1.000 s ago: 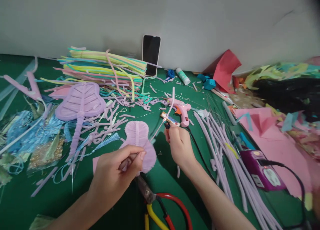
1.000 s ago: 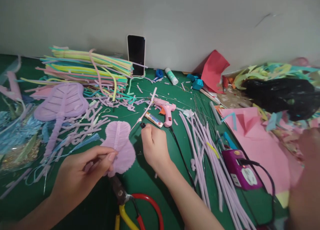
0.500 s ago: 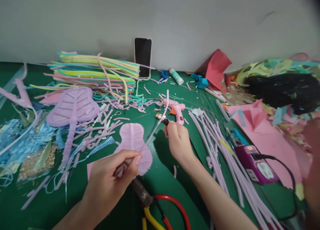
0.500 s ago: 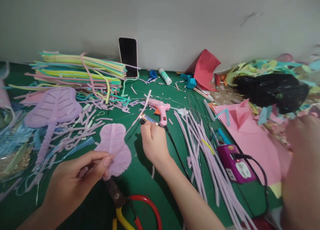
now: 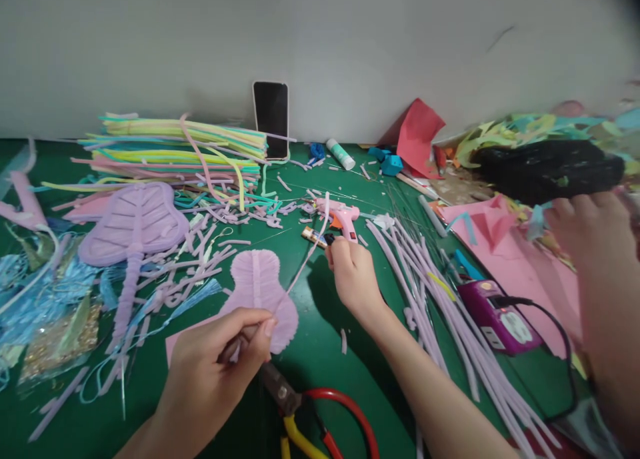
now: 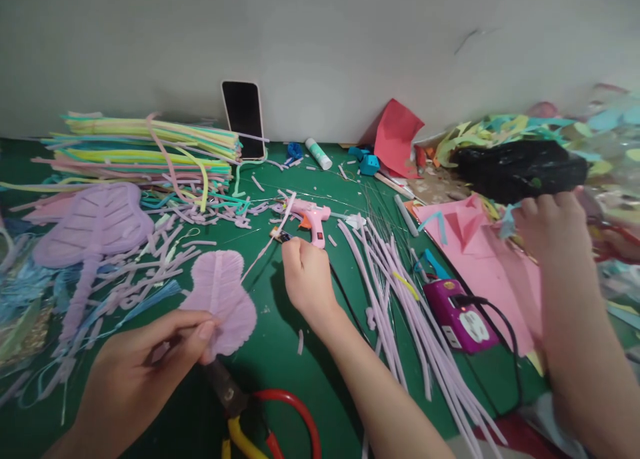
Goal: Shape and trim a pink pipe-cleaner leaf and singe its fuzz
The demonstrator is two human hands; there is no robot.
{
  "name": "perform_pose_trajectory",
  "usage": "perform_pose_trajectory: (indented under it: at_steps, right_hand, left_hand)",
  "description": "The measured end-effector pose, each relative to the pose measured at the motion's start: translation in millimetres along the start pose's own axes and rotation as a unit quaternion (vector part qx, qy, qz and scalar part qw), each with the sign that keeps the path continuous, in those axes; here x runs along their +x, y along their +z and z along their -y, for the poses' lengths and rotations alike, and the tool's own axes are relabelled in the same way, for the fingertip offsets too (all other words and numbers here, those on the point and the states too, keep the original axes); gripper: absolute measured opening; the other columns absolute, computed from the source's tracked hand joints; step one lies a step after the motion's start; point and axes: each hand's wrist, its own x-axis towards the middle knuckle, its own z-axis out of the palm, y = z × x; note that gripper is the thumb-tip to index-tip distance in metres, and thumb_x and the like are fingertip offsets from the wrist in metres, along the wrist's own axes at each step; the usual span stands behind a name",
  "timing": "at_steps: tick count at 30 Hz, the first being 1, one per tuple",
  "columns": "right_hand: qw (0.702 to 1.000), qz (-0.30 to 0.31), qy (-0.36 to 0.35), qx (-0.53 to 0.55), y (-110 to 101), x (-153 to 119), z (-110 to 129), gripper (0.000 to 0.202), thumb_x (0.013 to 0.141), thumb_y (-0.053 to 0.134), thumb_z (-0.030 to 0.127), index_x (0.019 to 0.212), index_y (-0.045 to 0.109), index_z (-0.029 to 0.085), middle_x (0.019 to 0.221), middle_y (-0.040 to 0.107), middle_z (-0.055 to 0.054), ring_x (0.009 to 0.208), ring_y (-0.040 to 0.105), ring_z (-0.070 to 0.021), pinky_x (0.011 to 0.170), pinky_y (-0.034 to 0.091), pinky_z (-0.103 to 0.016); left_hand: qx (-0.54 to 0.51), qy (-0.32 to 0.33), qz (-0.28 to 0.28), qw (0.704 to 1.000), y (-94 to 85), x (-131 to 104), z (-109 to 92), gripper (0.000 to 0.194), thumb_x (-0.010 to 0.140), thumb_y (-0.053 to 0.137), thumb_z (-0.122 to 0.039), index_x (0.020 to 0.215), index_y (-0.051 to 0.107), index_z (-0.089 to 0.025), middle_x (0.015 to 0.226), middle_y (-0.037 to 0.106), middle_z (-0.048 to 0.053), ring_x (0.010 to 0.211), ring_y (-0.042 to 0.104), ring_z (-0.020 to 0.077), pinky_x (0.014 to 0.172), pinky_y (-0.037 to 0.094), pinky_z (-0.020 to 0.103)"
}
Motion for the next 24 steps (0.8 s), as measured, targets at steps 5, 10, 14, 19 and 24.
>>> perform_pose_trajectory:
  at_steps: [5, 10, 14, 19, 24]
  right_hand:
    - [1.000, -0.005, 0.002, -0.006, -1.6, 4.1, -3.6, 0.036, 0.087, 0.029, 0.037, 0.053, 0.033, 0.024, 0.047, 0.038, 0.003, 0.050, 0.037, -0.0141, 0.051, 0.022, -0.029]
    - [1.000, -0.002, -0.004, -0.013, -3.3, 3.0, -1.5, 0.036, 0.088, 0.028, 0.036, 0.054, 0.032, 0.024, 0.048, 0.037, 0.003, 0.050, 0.036, -0.0142, 0.051, 0.021, -0.030]
    - [1.000, 0.010, -0.019, -0.007, -3.4, 1.0, 0.9, 0.035, 0.089, 0.028, 0.038, 0.058, 0.033, 0.024, 0.051, 0.038, 0.003, 0.052, 0.037, -0.0145, 0.052, 0.022, -0.029]
    - [0.999, 0.025, -0.031, 0.027, -2.6, -0.4, 0.7, 0.026, 0.082, 0.031, 0.032, 0.057, 0.032, 0.024, 0.052, 0.033, 0.004, 0.053, 0.035, -0.0139, 0.053, 0.022, -0.029]
    - [0.998, 0.034, -0.020, 0.038, -3.2, -1.2, 1.2, 0.022, 0.077, 0.033, 0.030, 0.056, 0.029, 0.024, 0.052, 0.028, 0.005, 0.052, 0.030, -0.0128, 0.052, 0.019, -0.030]
  left_hand:
    - [-0.003, 0.009, 0.000, 1.000, 0.7, -0.1, 0.6, 0.017, 0.086, 0.059, -0.029, 0.074, 0.069, -0.025, 0.051, 0.061, -0.011, 0.041, 0.051, 0.0061, 0.048, 0.042, 0.016]
    - [0.000, 0.005, 0.003, 1.000, -0.2, -0.3, 0.4, 0.018, 0.087, 0.058, -0.031, 0.074, 0.069, -0.024, 0.050, 0.061, -0.010, 0.040, 0.050, 0.0076, 0.049, 0.043, 0.018]
    - [0.008, -0.030, -0.003, 1.000, -0.8, -0.9, -2.7, 0.022, 0.088, 0.057, -0.035, 0.074, 0.070, -0.024, 0.050, 0.060, -0.008, 0.041, 0.046, 0.0086, 0.049, 0.042, 0.021]
    - [0.012, -0.042, -0.009, 0.999, -0.7, -1.0, -4.7, 0.023, 0.088, 0.056, -0.035, 0.074, 0.070, -0.024, 0.049, 0.060, -0.008, 0.040, 0.044, 0.0096, 0.048, 0.041, 0.022]
    - [0.007, -0.041, -0.005, 0.999, -1.0, -1.2, -5.3, 0.022, 0.087, 0.057, -0.036, 0.073, 0.070, -0.024, 0.050, 0.060, -0.008, 0.042, 0.045, 0.0092, 0.049, 0.040, 0.022]
